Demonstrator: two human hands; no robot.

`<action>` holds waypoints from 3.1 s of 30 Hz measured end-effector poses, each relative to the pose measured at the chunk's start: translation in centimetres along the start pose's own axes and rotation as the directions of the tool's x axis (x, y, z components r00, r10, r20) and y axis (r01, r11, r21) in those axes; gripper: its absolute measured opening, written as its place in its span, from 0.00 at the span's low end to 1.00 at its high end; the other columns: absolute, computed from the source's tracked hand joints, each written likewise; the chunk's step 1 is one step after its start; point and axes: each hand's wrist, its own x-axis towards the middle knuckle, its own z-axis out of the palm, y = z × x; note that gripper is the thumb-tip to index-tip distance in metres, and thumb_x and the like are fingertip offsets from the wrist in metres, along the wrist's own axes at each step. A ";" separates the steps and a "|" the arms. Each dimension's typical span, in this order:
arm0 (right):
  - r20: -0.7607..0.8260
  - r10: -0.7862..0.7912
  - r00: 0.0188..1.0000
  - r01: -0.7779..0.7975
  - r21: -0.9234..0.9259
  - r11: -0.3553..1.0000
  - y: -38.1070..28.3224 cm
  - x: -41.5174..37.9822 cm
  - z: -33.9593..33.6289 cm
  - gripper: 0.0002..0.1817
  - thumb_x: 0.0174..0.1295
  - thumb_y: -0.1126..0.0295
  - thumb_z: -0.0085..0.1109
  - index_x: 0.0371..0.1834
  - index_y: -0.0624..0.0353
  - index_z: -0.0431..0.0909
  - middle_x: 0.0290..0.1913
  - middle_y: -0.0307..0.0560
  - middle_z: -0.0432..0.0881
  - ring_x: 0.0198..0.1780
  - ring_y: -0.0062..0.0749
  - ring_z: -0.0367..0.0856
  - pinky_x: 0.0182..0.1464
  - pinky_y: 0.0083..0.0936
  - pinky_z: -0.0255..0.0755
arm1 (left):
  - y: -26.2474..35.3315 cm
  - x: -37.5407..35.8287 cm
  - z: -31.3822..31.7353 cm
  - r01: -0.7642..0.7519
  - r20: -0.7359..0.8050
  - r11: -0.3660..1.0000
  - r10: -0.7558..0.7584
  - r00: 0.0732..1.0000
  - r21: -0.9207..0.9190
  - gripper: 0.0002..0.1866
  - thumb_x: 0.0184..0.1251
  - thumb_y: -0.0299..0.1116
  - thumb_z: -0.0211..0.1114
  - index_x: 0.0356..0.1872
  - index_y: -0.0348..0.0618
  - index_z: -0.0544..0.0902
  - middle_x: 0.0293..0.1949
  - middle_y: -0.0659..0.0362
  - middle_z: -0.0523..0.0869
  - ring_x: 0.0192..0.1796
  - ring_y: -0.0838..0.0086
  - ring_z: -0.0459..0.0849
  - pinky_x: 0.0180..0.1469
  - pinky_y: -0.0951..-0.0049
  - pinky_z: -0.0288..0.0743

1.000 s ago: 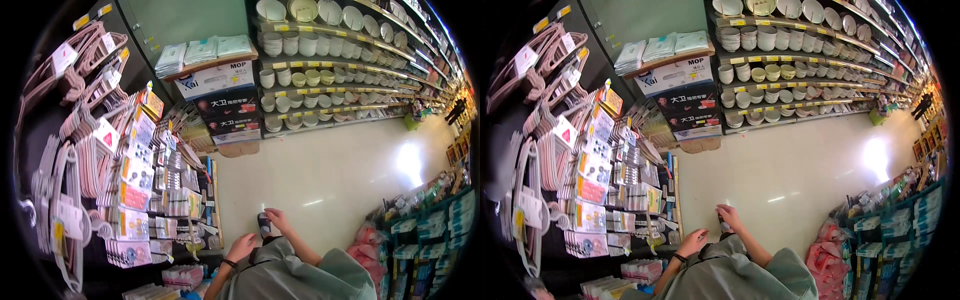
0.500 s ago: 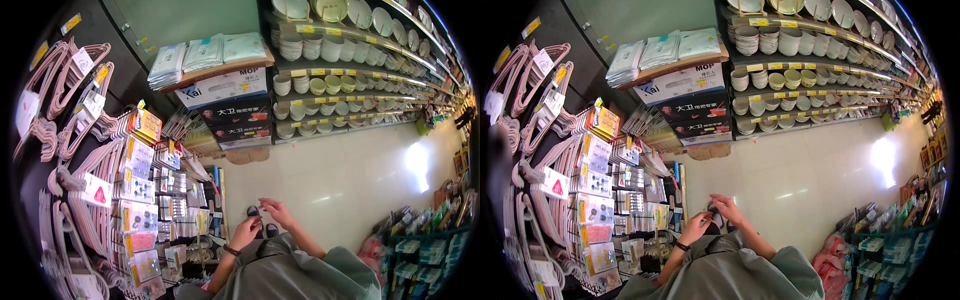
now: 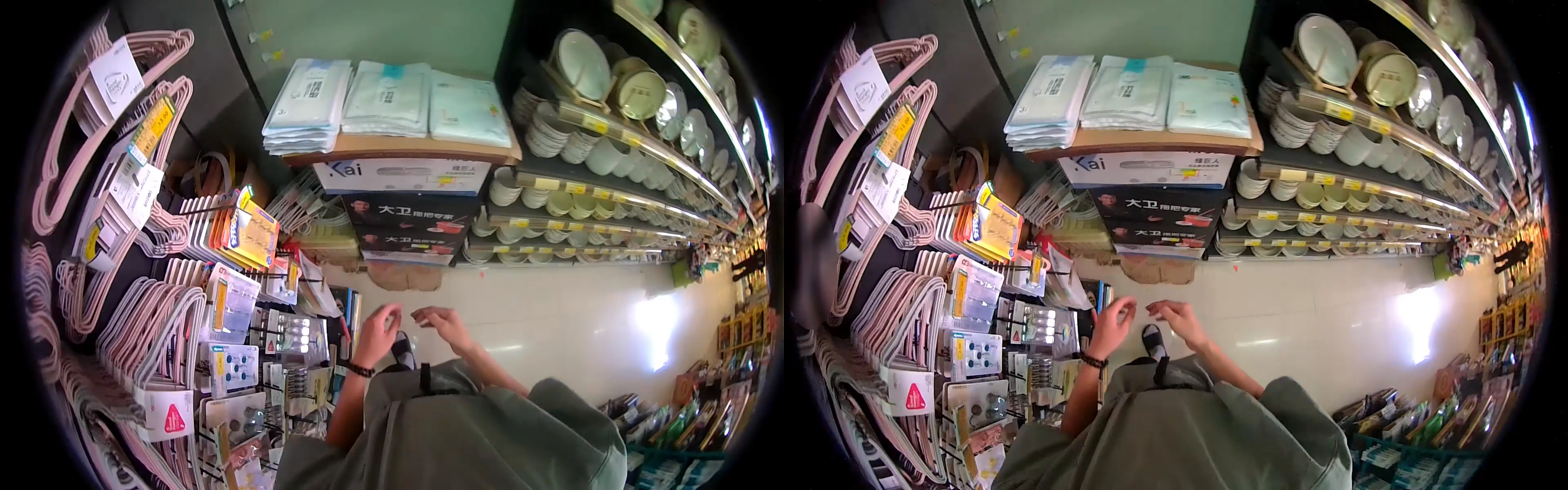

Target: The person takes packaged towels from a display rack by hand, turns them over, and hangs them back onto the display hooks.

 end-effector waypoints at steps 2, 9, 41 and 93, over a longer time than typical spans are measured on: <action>0.064 0.062 0.996 -0.070 0.120 0.990 -1.5 3.6 0.7 0.17 0.75 0.66 0.48 0.53 0.69 0.80 0.47 0.50 0.86 0.50 0.31 0.83 0.55 0.29 0.76 | -1.1 2.9 -1.5 0.005 -0.047 1.000 -0.005 0.999 0.009 0.11 0.67 0.25 0.64 0.49 0.37 0.81 0.43 0.48 0.87 0.48 0.55 0.86 0.47 0.65 0.79; 0.131 -0.103 0.986 0.053 0.337 0.940 -8.8 13.3 5.3 0.18 0.76 0.65 0.47 0.61 0.67 0.74 0.53 0.48 0.83 0.56 0.35 0.81 0.59 0.33 0.74 | 0.9 10.7 -7.1 -0.029 -0.305 0.999 0.022 0.952 -0.017 0.14 0.68 0.22 0.61 0.54 0.38 0.80 0.41 0.49 0.88 0.42 0.62 0.88 0.45 0.68 0.79; 0.766 -0.215 0.606 -0.291 0.465 0.836 -19.6 38.9 2.1 0.20 0.74 0.72 0.47 0.66 0.65 0.67 0.56 0.49 0.80 0.56 0.33 0.80 0.55 0.30 0.74 | 8.9 34.3 -12.8 0.161 -0.830 0.960 -0.280 0.483 -0.230 0.11 0.65 0.19 0.67 0.47 0.36 0.83 0.29 0.64 0.83 0.24 0.88 0.74 0.26 0.86 0.67; 0.372 0.361 -0.855 0.368 -0.057 0.928 8.5 -22.7 25.5 0.12 0.63 0.71 0.66 0.47 0.63 0.81 0.34 0.43 0.84 0.36 0.25 0.79 0.40 0.26 0.73 | 23.4 -33.9 25.7 0.069 -0.240 0.830 -0.080 -0.967 -0.554 0.09 0.61 0.22 0.71 0.42 0.32 0.86 0.37 0.57 0.90 0.39 0.78 0.84 0.42 0.76 0.77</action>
